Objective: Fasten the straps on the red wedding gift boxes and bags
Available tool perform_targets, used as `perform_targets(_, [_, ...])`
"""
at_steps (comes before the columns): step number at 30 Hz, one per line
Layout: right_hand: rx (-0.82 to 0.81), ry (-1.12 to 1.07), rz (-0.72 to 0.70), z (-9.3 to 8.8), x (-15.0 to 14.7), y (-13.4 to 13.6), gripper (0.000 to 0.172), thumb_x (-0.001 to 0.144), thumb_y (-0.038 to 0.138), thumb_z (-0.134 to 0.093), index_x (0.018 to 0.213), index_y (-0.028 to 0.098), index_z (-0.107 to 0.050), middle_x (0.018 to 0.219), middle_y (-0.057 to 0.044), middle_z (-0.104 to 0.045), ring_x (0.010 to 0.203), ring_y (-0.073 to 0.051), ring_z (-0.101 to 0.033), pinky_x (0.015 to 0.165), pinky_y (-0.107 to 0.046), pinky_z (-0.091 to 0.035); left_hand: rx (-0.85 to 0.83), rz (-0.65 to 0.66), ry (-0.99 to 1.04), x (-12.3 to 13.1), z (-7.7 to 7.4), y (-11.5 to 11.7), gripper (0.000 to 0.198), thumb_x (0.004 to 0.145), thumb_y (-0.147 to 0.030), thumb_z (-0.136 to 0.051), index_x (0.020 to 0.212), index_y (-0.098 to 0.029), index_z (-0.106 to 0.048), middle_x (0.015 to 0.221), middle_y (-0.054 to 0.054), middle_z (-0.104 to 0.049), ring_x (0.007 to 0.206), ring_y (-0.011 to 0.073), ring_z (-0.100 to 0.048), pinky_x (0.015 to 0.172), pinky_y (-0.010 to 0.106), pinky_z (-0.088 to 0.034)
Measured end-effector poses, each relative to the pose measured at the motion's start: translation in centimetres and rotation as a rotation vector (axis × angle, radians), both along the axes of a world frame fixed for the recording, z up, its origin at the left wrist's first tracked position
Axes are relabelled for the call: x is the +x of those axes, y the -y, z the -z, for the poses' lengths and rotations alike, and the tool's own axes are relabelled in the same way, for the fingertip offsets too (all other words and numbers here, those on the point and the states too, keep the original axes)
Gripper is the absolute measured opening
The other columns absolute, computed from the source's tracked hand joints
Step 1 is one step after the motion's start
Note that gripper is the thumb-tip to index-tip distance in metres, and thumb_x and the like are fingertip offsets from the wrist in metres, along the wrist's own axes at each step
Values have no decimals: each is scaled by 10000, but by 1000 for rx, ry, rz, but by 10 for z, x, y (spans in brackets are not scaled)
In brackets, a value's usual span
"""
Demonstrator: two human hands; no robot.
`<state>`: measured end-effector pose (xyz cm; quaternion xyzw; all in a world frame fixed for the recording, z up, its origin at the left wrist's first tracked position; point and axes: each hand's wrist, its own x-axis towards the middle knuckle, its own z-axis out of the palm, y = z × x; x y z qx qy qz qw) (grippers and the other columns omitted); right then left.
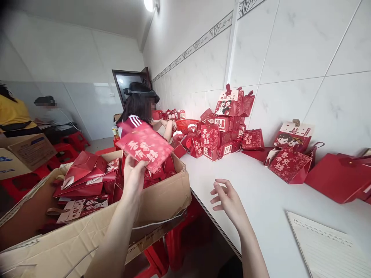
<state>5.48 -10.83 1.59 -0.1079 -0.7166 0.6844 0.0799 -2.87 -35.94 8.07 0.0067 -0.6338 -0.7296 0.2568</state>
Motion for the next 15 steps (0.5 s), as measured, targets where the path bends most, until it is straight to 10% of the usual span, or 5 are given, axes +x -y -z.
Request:
perform_targets(2, [96, 56, -12, 7, -2, -6, 496, 794, 589, -571, 1070, 180, -522, 830, -41, -603, 674, -183, -633, 533, -305, -568, -331, -355, 21, -9, 4, 10, 667, 683, -199, -631, 1293, -151, -363, 1331, 163, -452, 1230, 262, -505, 1013, 371, -432])
perform_targets(4, [159, 106, -65, 14, -3, -10, 450, 811, 555, -553, 1051, 174, -541, 855, -57, -612, 715, -192, -642, 548, -302, -565, -669, -449, 191, -14, 11, 19, 618, 758, -212, -616, 1313, -146, -352, 1368, 196, -388, 1251, 302, -495, 1024, 422, -414])
perform_targets(8, [212, 185, -140, 28, 3, -17, 376, 820, 509, -538, 990, 175, -571, 838, -52, -618, 710, -181, -641, 534, -273, -544, -875, -302, 450, -21, 21, 29, 466, 700, -118, -699, 1137, -73, -542, 1206, 243, -528, 1089, 405, -598, 916, 517, -458])
perform_targets(15, [174, 178, -127, 60, 33, -27, 373, 772, 520, -540, 933, 189, -605, 713, -21, -601, 716, -200, -602, 550, -283, -539, -934, -167, 529, -29, 21, 32, 306, 903, -334, -574, 1156, -162, -575, 1170, 77, -607, 1025, 212, -611, 870, 427, -519])
